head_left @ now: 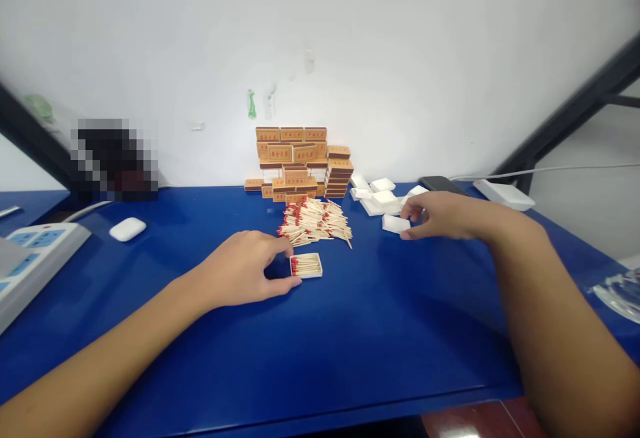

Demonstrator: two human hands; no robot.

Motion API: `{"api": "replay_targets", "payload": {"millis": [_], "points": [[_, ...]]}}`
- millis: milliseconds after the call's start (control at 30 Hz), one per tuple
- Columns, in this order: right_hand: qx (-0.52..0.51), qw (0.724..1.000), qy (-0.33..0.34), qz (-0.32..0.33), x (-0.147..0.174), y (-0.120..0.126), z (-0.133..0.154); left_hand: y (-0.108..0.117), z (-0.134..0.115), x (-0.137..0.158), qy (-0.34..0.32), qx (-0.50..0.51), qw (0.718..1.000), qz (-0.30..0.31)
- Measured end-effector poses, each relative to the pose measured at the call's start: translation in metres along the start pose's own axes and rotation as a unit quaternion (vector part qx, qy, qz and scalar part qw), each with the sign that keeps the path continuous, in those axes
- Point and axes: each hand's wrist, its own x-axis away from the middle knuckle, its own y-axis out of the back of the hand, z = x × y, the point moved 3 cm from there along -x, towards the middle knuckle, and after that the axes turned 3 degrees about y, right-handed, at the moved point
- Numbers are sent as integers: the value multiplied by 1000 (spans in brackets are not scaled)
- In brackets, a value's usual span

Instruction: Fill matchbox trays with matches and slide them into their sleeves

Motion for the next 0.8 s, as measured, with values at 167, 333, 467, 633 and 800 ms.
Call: {"api": "replay_targets", "payload": {"millis": [167, 333, 467, 633, 800], "points": [[17, 995, 72, -72, 3, -2, 47, 0, 1, 0, 7, 15, 1000, 2], [-168, 938, 302, -31, 27, -18, 129, 3, 1, 2, 4, 23, 999, -22], [-205, 919, 336, -18, 33, -35, 152, 5, 1, 2, -2, 31, 999, -36], [-213, 919, 331, -12, 27, -39, 148, 3, 5, 1, -6, 46, 998, -51], [-215, 913, 347, -23, 28, -37, 149, 3, 5, 2, -5, 60, 996, -66]]}}
